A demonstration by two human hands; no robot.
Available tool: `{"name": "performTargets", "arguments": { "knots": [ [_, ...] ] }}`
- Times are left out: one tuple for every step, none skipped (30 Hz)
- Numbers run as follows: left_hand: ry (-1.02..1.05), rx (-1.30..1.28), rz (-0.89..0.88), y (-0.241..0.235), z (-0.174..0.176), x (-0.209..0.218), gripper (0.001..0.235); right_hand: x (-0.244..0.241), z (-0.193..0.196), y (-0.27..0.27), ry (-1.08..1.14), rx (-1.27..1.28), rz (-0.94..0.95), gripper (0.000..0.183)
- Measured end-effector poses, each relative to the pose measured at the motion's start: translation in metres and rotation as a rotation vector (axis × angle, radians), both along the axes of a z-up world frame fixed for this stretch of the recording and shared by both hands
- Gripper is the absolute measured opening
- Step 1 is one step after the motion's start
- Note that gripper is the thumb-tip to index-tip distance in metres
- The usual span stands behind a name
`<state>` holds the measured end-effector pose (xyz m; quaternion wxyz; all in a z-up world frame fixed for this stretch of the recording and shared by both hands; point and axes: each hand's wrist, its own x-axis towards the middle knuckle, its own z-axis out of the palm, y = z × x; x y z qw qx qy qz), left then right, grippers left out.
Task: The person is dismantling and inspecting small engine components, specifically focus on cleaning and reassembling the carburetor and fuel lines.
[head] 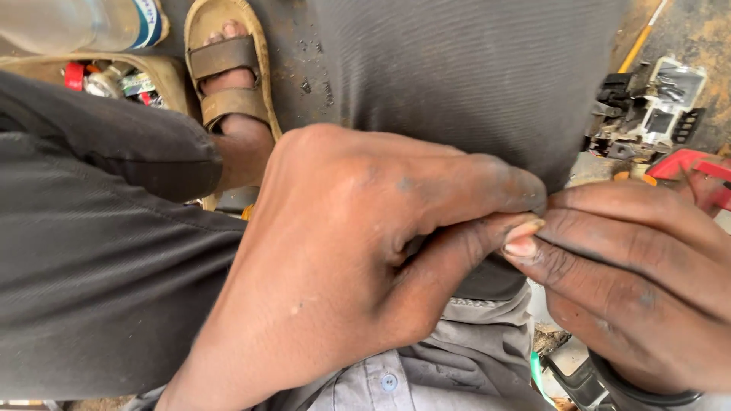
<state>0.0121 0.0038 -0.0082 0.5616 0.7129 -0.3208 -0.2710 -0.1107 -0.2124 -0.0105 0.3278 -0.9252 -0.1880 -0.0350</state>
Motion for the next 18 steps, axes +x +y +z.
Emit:
{"name": "performTargets", "arguments": {
  "knots": [
    [0.003,0.004,0.005,0.003,-0.001,-0.002,0.016,0.002,0.003,0.002,0.003,0.004,0.005,0.029],
    [0.028,-0.005,0.012,0.005,-0.002,-0.003,0.016,0.004,0.006,0.003,0.01,-0.039,0.062,0.029],
    [0.054,-0.022,0.012,0.005,-0.003,-0.004,0.017,0.006,0.011,0.003,0.016,-0.089,0.112,0.029],
    [0.056,-0.026,0.011,0.006,-0.003,-0.007,0.017,0.003,0.013,0.001,0.019,-0.092,0.111,0.029],
    [0.016,-0.024,0.016,0.007,-0.005,-0.01,0.017,0.0,0.016,0.0,0.071,-0.12,0.133,0.032],
    [-0.023,-0.022,0.022,0.008,-0.006,-0.012,0.018,-0.002,0.018,-0.001,0.123,-0.148,0.155,0.036],
    [-0.021,-0.02,0.026,0.008,-0.007,-0.014,0.018,-0.006,0.014,-0.002,0.125,-0.147,0.159,0.036],
    [-0.029,-0.025,0.04,0.008,-0.007,-0.016,0.018,-0.009,0.01,-0.002,0.082,-0.163,0.153,0.036],
    [-0.035,-0.029,0.054,0.008,-0.007,-0.018,0.018,-0.014,0.007,-0.003,0.041,-0.179,0.145,0.036],
    [-0.031,-0.026,0.057,0.007,-0.008,-0.019,0.018,-0.014,0.005,-0.004,0.044,-0.177,0.148,0.036],
    [-0.037,-0.041,0.071,0.006,-0.008,-0.019,0.021,-0.014,0.003,-0.005,0.127,-0.094,0.062,0.038],
    [-0.043,-0.055,0.085,0.004,-0.008,-0.02,0.025,-0.015,0.001,-0.007,0.209,-0.011,-0.025,0.04],
    [-0.045,-0.061,0.08,0.004,-0.01,-0.023,0.025,-0.012,0.002,-0.011,0.205,-0.016,-0.031,0.04],
    [-0.064,-0.065,0.074,0.003,-0.011,-0.025,0.024,-0.009,0.003,-0.017,0.336,0.121,-0.028,0.038],
    [-0.086,-0.079,0.066,0.001,-0.013,-0.026,0.023,-0.004,0.004,-0.022,0.46,0.251,-0.027,0.037],
    [-0.094,-0.093,0.058,-0.001,-0.014,-0.026,0.023,-0.007,0.007,-0.02,0.45,0.24,-0.038,0.037],
    [-0.082,-0.076,0.091,-0.001,-0.015,-0.027,0.019,-0.008,0.007,-0.016,0.425,0.238,-0.034,0.034],
    [-0.069,-0.059,0.124,0.0,-0.015,-0.028,0.015,-0.009,0.006,-0.011,0.401,0.235,-0.03,0.034]
  ]
}}
